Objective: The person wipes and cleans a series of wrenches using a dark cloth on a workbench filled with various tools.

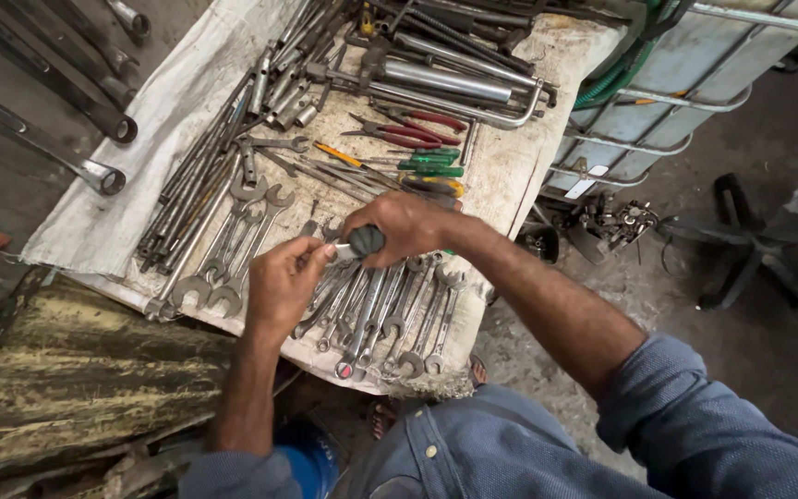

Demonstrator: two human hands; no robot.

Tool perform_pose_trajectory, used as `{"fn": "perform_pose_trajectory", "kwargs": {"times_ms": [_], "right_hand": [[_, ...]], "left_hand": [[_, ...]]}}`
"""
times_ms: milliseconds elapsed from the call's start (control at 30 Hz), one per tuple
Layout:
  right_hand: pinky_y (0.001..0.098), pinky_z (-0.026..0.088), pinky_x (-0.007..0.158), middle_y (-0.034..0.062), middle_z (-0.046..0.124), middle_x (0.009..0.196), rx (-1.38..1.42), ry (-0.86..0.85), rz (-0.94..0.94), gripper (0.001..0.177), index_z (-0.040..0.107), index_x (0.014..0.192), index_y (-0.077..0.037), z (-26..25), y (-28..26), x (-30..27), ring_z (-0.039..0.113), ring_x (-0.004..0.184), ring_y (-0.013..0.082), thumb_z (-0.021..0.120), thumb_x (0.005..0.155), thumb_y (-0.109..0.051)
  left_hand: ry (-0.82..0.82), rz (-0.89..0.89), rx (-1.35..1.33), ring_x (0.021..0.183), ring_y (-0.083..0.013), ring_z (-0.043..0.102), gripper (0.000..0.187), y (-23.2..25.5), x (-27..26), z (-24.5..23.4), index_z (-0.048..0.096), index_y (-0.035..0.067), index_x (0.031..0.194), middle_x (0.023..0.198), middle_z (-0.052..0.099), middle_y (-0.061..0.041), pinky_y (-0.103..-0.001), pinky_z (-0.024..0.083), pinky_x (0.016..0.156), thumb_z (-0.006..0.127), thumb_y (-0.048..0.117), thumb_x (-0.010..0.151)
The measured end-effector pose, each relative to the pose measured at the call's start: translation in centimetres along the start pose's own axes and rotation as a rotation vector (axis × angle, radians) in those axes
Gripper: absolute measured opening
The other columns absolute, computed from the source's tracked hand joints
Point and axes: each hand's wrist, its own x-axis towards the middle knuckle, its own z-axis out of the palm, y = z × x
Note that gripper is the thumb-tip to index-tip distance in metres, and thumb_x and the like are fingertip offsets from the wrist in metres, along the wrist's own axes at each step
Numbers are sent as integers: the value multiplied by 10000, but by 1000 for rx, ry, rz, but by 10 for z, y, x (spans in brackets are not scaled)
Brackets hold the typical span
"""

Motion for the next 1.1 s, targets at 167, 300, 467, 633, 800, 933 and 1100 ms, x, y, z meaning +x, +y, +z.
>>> {"fn": "perform_pose_trajectory", "kwargs": {"times_ms": [167,300,467,633,800,933,1100], "right_hand": [[304,646,755,43,775,974,102,15,107,364,738,1086,-159,-19,11,-15,764,874,150,878,751,-198],[299,683,738,86,732,1044,430,153,178,361,729,1129,-112,-18,21,-31,756,910,181,858,813,-232],[365,668,724,142,746,1084,1105,501,258,510,674,1237,-71,12,19,-42,756,886,254,818,803,-297],[367,644,895,98,731,1226,978,601,293,544,690,1278,-89,58,1,-8,741,1069,215,857,801,-294],[392,665,816,75,765,1049,209,624,187,382,751,1168,-174,41,-10,6,780,915,247,822,807,-275],[406,634,766,84,728,916,-591,628,-179,230,756,1056,-199,33,-20,16,720,878,233,834,844,-244],[358,634,696,66,714,936,-766,580,-338,140,761,1055,-188,27,-13,21,723,869,203,775,919,-213]], "left_hand": [[120,-112,-209,667,-112,738,147,2,-6,-5,759,76,1056,847,772,-75,-257,617,560,678,132,947],[191,-223,-335,624,-142,720,168,1,-11,1,757,46,1059,824,765,-110,-280,610,551,673,135,944],[245,-257,-657,618,-158,680,246,-19,-19,18,739,-7,1012,762,713,-113,-311,589,566,648,219,982],[263,-258,-1072,660,-164,658,264,-42,-10,67,709,-11,1014,799,692,-85,-322,578,594,675,251,1018],[254,-285,-435,718,-216,765,516,-40,-6,49,756,-57,962,802,766,-146,-340,605,667,550,405,1066],[198,-286,-712,702,-248,746,512,-11,-8,15,691,-62,1009,816,739,-165,-374,639,655,481,400,1078],[113,-283,-699,698,-233,713,307,0,-9,13,702,-60,1028,848,719,-164,-373,629,634,605,231,1009]]}}
